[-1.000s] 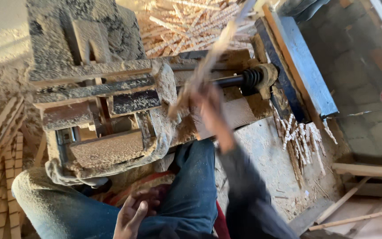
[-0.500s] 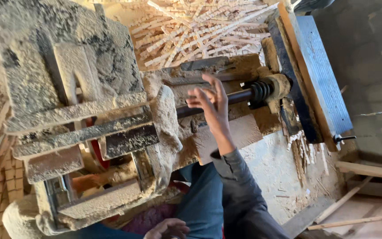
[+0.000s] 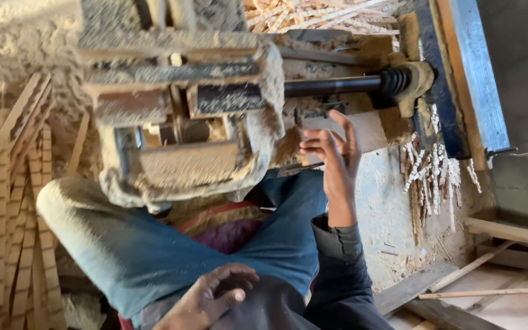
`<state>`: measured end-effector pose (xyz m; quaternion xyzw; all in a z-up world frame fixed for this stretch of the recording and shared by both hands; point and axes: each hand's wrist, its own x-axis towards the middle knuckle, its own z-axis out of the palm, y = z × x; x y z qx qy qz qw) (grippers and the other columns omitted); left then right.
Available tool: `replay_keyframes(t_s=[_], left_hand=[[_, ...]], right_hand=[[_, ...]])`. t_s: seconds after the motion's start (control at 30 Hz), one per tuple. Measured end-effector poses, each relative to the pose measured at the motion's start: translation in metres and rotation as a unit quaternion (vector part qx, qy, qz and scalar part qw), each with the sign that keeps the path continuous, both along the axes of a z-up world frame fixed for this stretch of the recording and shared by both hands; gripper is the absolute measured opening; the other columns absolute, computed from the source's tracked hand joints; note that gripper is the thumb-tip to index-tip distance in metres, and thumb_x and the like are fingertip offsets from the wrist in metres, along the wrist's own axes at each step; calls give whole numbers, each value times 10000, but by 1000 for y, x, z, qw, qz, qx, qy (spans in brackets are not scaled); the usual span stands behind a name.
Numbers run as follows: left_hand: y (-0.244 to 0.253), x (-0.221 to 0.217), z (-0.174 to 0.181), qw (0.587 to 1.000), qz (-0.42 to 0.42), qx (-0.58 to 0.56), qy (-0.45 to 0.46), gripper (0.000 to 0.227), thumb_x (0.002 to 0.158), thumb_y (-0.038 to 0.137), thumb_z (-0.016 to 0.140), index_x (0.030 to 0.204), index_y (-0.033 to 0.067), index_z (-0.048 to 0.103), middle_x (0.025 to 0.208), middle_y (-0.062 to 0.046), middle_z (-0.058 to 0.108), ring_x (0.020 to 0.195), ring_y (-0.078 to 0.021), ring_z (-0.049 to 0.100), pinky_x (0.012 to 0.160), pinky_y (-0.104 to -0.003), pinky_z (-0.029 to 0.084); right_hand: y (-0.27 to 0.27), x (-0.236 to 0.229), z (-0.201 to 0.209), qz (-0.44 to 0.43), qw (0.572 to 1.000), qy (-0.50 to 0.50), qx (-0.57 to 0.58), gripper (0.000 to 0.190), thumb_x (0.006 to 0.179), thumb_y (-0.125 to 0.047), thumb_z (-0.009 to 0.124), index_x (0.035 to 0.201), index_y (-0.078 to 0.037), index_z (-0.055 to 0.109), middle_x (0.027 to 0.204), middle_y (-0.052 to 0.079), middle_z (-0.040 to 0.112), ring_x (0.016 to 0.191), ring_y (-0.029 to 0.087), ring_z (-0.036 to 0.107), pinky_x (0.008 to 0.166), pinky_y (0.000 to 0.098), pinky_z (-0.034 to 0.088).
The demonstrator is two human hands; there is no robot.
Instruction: The person uses a grooving machine to create notches in thin wooden strips by hand, feeding each strip through the spinning cutter and then setting it aside.
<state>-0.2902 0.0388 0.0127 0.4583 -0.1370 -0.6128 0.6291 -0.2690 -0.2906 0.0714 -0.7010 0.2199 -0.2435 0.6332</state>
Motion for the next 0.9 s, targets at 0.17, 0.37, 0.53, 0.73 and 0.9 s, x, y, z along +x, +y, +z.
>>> replay_keyframes(t_s=[0.17,0.37,0.53,0.73,0.9], left_hand=[[54,3,3,990,76,48,-106,433,915,362,677,1271,126,743,1147,-6,813,1071,-96,762,945,-258,590],[96,12,-19,965,233,8,-117,441,940,381,666,1242,60,695,1180,-42,772,1060,-130,726,954,-282,556],[127,32,-33,917,376,75,-111,315,988,268,629,1153,20,730,1022,-67,770,963,-135,710,866,-260,563],[200,63,-71,845,460,220,-157,296,1000,189,607,1231,19,681,1106,-116,765,1013,-197,721,940,-314,601],[254,79,-96,788,474,368,-135,258,1038,185,616,1268,87,679,1166,-82,763,953,-149,697,757,-248,554]], right_hand=[[44,-27,-12,-56,998,14,26,703,940,-395,691,1475,-3,458,1028,217,738,834,303,754,754,409,657],[66,-27,-41,-36,998,12,59,589,998,-321,641,1476,-29,460,1027,233,706,799,298,716,749,379,623],[78,-11,-39,0,999,26,37,530,1075,-307,571,1496,-16,436,1068,226,692,837,286,703,774,375,615],[97,8,-18,16,998,35,50,579,1027,-375,645,1489,-69,478,1064,180,700,830,261,697,788,351,616],[109,4,-10,50,998,-14,45,545,1021,-394,690,1445,-97,518,1059,142,728,822,247,722,767,356,655]])
